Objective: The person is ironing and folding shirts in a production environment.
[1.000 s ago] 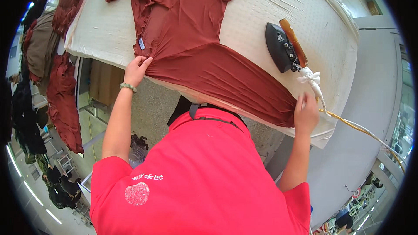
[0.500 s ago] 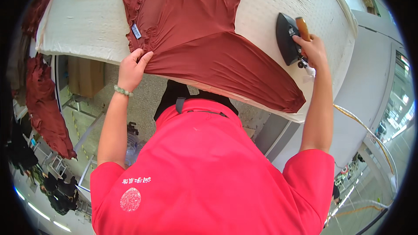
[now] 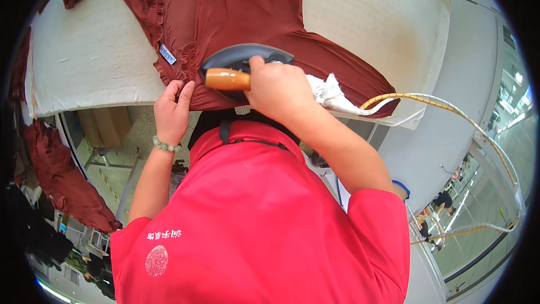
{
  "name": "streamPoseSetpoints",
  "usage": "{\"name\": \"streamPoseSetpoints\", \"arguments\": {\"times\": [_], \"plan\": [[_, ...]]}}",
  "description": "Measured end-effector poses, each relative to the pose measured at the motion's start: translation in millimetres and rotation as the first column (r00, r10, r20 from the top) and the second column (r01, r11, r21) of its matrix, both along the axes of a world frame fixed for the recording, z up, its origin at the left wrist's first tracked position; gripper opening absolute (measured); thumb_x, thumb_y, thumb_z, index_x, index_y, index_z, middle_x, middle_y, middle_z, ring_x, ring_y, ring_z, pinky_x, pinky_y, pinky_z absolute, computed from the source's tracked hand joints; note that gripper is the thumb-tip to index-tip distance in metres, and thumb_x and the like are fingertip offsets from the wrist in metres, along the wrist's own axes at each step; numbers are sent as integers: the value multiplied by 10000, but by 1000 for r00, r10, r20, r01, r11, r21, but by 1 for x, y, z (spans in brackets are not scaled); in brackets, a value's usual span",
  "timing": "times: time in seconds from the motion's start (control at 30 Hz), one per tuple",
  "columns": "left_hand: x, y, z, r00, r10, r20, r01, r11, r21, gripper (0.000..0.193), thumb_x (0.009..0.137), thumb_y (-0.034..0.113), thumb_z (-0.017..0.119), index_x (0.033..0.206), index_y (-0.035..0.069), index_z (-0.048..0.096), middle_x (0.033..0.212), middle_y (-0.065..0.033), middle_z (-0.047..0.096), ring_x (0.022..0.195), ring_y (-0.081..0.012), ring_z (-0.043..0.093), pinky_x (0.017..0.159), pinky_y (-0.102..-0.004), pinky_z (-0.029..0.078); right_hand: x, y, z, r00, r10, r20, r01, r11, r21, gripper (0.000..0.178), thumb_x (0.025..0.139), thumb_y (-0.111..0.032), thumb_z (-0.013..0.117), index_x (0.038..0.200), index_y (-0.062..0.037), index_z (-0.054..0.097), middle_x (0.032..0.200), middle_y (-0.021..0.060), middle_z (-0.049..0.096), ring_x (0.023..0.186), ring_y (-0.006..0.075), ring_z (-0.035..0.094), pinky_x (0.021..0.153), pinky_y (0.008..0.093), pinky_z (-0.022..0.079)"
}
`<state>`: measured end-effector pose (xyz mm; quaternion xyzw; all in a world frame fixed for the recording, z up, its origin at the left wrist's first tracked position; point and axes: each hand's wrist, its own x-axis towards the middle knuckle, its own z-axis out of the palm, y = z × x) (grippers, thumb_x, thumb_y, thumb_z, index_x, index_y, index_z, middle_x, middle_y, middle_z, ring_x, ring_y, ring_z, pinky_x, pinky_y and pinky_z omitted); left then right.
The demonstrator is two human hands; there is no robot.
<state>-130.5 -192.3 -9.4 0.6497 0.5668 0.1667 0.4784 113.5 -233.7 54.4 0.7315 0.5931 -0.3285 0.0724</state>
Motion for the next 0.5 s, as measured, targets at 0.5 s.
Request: {"name": "streamPoseSetpoints", "arguments": {"times": [0.5], "plan": [[-2,-5,22,967,64,249,-33,992,-125,166,973,152,701,1000,-4,653,785,25,588,716,-46,499,640,-227,435,39,-41,24,968,-246,56,244,969,34,498,818,-344,763,1233,-119,601,861,203,719,870,407,709,758,506,559]]}}
